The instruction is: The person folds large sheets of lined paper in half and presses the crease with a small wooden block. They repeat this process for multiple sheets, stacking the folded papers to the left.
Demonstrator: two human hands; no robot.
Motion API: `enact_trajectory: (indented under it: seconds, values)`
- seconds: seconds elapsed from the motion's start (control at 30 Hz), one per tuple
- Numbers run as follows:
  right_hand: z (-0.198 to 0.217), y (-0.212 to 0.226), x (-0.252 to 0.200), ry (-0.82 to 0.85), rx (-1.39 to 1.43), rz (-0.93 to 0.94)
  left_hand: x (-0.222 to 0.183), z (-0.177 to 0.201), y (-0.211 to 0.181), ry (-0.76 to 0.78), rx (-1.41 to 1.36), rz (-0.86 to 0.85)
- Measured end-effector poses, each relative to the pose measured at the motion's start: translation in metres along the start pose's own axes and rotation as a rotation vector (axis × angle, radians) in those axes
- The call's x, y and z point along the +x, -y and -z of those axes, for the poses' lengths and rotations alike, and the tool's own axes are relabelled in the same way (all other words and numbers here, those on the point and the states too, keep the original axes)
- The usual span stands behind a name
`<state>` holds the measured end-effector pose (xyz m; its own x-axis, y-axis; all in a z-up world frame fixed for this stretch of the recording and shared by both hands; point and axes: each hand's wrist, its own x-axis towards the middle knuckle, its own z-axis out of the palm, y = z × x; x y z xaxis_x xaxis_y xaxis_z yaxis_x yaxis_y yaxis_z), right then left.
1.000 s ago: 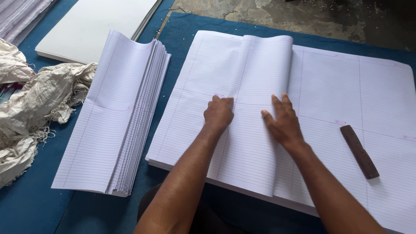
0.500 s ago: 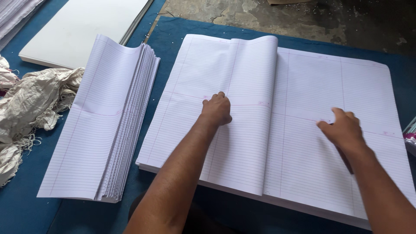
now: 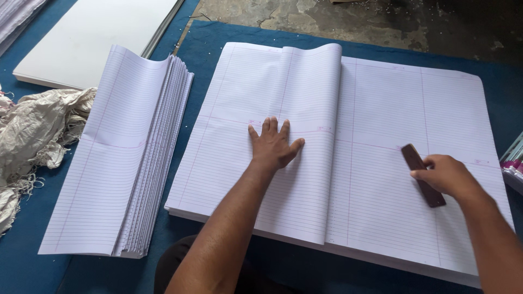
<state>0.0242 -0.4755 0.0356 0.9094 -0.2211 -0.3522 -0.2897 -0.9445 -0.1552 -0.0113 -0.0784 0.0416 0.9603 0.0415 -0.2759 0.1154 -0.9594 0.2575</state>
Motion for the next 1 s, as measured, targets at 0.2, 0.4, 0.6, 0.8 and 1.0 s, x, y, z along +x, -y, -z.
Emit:
enact_trajectory:
  seconds: [0.2, 0.4, 0.6, 0.8, 1.0]
  values:
    - [0.006, 0.075, -0.048, 0.027, 0.028, 0.14, -0.001, -0.017, -0.004, -0.049, -0.005, 0.025]
    - [-0.008, 0.139, -0.082, -0.151, 0.164, 0.608, 0.002, -0.037, -0.002, -0.137, -0.042, 0.011]
    - [-0.018, 0.162, -0.105, -0.008, 0.094, 0.555, 0.004, -0.044, -0.002, -0.183, -0.053, 0.003]
    - [-0.039, 0.149, -0.103, -0.05, 0.115, 0.553, 0.004, -0.05, -0.001, -0.251, -0.051, -0.002]
    - [-0.052, 0.14, -0.091, -0.149, 0.179, 0.595, 0.004, -0.055, -0.001, -0.306, -0.043, -0.015]
